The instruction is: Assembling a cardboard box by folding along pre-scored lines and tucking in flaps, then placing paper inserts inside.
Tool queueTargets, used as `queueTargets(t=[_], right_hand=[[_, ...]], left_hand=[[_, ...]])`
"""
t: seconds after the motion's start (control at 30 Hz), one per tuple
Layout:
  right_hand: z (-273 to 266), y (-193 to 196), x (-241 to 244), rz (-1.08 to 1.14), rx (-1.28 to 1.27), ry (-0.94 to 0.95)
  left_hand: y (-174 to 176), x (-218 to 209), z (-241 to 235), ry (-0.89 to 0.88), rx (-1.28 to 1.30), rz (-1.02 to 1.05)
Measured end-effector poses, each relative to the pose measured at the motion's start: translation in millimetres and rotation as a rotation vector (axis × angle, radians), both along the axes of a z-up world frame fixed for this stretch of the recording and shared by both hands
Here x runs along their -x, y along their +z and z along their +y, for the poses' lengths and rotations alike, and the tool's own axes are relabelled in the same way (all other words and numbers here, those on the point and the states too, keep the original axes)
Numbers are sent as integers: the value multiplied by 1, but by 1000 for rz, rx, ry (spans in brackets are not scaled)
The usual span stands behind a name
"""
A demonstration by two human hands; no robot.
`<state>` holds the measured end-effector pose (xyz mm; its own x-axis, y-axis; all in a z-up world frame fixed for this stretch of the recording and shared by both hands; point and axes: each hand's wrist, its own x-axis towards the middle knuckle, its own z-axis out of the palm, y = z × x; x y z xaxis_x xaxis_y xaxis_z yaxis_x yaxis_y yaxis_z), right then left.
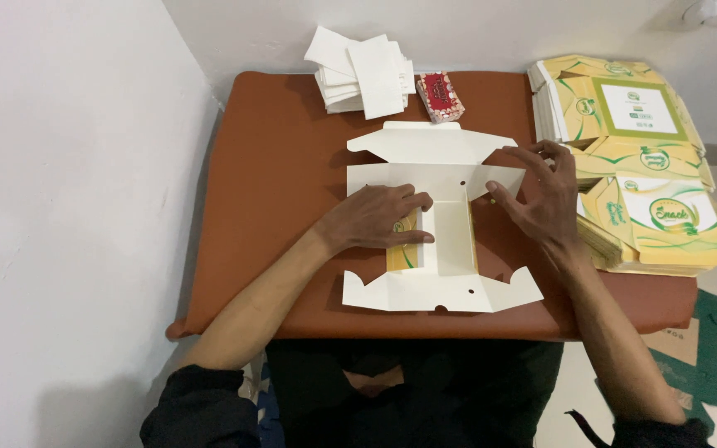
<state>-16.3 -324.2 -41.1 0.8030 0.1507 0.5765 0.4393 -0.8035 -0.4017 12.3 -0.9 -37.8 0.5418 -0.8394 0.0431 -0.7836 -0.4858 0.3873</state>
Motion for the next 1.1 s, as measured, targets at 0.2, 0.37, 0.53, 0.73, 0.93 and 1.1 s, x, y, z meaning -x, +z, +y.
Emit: queueTargets(t=[0.2,0.37,0.53,0.73,0.93,1.1], right_hand=[[8,21,6,499,-444,181],[13,35,9,635,-469,209],[21,60,28,797,-401,288],[14,69,56,850,-418,253],[5,82,98,880,-569,67],[-3,66,118,582,-689,-115]], left_hand=[[10,-3,10,35,191,-62],[-1,-7,10,-4,293,-141],[-10,-11,10,-4,294,-187],[3,-6,18,15,278,-100],[20,-3,23,30,307,11],[7,-11,23,-35,347,-55]])
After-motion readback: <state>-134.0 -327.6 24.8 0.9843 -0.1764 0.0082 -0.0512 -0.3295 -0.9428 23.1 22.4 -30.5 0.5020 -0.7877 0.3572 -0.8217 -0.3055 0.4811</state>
